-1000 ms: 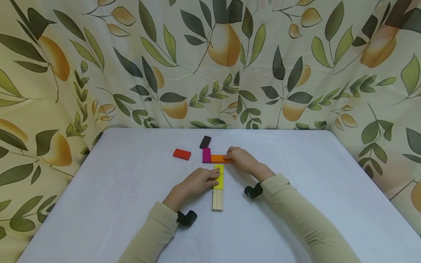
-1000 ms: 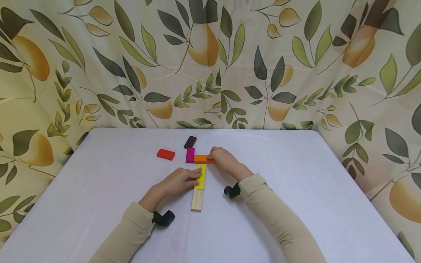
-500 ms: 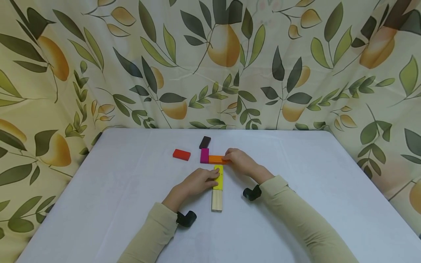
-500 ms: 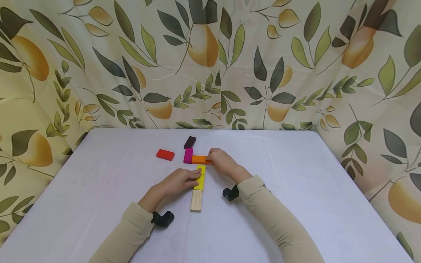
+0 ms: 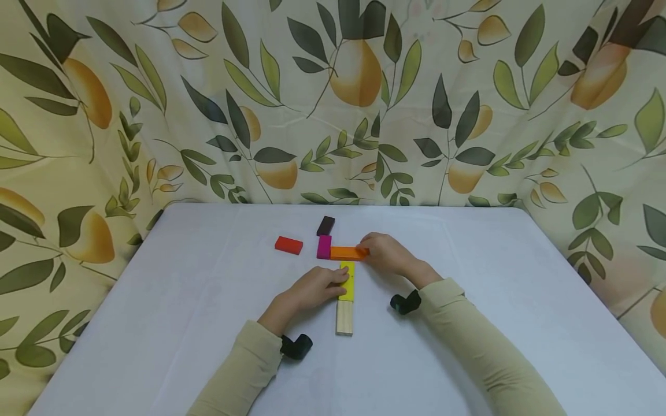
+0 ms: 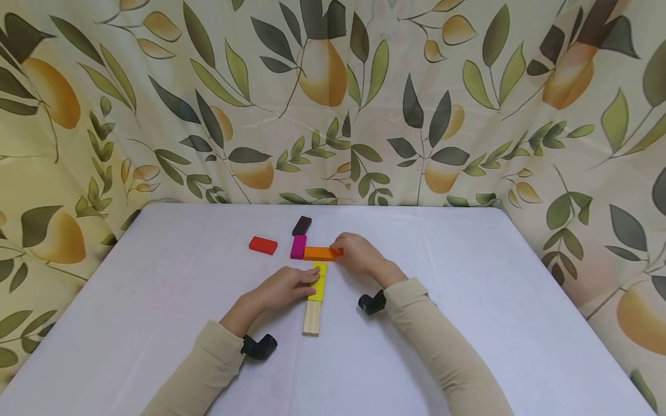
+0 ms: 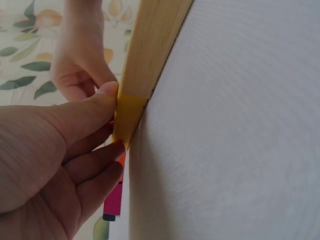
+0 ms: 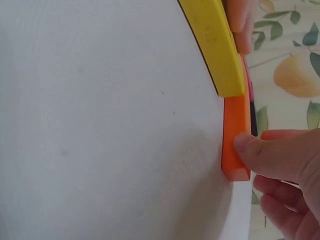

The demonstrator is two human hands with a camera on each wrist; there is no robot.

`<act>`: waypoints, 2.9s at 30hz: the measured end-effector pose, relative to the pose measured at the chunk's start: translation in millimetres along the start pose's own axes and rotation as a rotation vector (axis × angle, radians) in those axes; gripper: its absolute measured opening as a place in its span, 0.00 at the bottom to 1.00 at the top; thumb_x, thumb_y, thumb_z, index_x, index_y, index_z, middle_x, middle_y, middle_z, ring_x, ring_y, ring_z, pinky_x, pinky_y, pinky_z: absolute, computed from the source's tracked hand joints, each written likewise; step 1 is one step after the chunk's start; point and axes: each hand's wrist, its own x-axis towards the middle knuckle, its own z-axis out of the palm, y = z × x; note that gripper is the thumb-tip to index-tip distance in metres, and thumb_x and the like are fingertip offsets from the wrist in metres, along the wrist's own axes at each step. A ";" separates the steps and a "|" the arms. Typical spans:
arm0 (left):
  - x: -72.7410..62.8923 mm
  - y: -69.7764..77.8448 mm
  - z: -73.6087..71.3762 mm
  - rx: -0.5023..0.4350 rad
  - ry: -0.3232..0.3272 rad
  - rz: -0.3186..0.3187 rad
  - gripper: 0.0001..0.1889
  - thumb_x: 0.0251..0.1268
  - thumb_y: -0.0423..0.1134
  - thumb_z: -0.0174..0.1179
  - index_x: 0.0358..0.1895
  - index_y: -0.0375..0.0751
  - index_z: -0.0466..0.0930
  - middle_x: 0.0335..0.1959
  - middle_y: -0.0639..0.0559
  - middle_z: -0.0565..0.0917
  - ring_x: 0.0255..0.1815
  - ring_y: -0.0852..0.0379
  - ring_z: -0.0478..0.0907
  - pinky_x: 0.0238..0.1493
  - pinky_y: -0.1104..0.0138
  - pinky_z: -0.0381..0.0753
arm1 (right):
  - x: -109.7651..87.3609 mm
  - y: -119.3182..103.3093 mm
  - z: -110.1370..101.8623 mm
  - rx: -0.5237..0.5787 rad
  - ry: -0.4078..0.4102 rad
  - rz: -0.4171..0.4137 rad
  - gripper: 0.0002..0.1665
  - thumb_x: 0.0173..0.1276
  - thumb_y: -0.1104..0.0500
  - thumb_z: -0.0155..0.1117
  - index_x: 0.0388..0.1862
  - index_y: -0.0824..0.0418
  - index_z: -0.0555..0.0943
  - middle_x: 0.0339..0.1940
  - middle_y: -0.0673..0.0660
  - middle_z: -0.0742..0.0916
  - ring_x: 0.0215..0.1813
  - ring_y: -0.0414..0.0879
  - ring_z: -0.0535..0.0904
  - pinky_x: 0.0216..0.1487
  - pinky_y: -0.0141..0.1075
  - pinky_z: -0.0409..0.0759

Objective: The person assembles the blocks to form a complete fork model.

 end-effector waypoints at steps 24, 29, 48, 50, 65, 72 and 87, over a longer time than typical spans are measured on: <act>-2.5 5.4 -3.4 0.049 0.000 -0.021 0.26 0.62 0.45 0.58 0.64 0.45 0.67 0.63 0.58 0.68 0.66 0.61 0.60 0.60 0.68 0.64 | -0.1 0.5 3.1 -0.025 0.004 -0.104 0.13 0.58 0.69 0.65 0.44 0.68 0.83 0.42 0.59 0.84 0.45 0.51 0.78 0.52 0.41 0.76; -2.2 4.7 -2.9 0.058 -0.004 -0.019 0.26 0.62 0.45 0.58 0.63 0.45 0.67 0.63 0.58 0.68 0.65 0.61 0.61 0.60 0.68 0.64 | -0.2 2.2 5.2 -0.031 0.003 -0.114 0.13 0.58 0.69 0.65 0.44 0.68 0.83 0.42 0.60 0.84 0.45 0.51 0.78 0.52 0.42 0.76; -1.9 4.8 -2.7 0.063 0.000 -0.007 0.25 0.62 0.44 0.58 0.63 0.45 0.68 0.63 0.58 0.68 0.66 0.61 0.60 0.60 0.68 0.64 | -3.2 -3.7 7.9 -0.026 0.012 -0.126 0.13 0.58 0.68 0.65 0.44 0.68 0.83 0.41 0.60 0.84 0.45 0.51 0.78 0.51 0.42 0.76; -1.4 4.4 -2.5 0.063 -0.002 -0.008 0.25 0.62 0.44 0.58 0.63 0.45 0.68 0.63 0.58 0.68 0.66 0.61 0.60 0.61 0.68 0.64 | -3.3 -4.2 8.2 -0.025 0.012 -0.118 0.13 0.58 0.68 0.66 0.44 0.68 0.83 0.41 0.59 0.84 0.44 0.51 0.78 0.51 0.41 0.76; -1.5 5.4 -2.6 0.065 0.000 -0.006 0.25 0.63 0.44 0.58 0.63 0.44 0.69 0.63 0.58 0.69 0.65 0.61 0.61 0.60 0.68 0.64 | -7.2 -3.6 7.9 -0.019 0.027 -0.140 0.13 0.57 0.68 0.66 0.43 0.68 0.83 0.39 0.58 0.84 0.42 0.49 0.79 0.49 0.40 0.77; -1.5 4.9 -2.1 0.053 -0.005 -0.019 0.25 0.63 0.45 0.57 0.63 0.45 0.68 0.63 0.59 0.68 0.66 0.60 0.60 0.61 0.67 0.63 | -8.5 -2.2 8.4 -0.012 0.021 -0.124 0.14 0.58 0.68 0.66 0.44 0.67 0.83 0.40 0.57 0.84 0.43 0.48 0.78 0.50 0.39 0.76; -4.3 9.2 -4.7 0.040 -0.002 -0.014 0.25 0.63 0.43 0.57 0.63 0.43 0.68 0.63 0.57 0.68 0.65 0.60 0.61 0.61 0.67 0.63 | -9.0 -2.2 6.9 -0.029 0.028 -0.182 0.13 0.57 0.70 0.65 0.43 0.69 0.83 0.39 0.59 0.84 0.43 0.50 0.78 0.50 0.42 0.76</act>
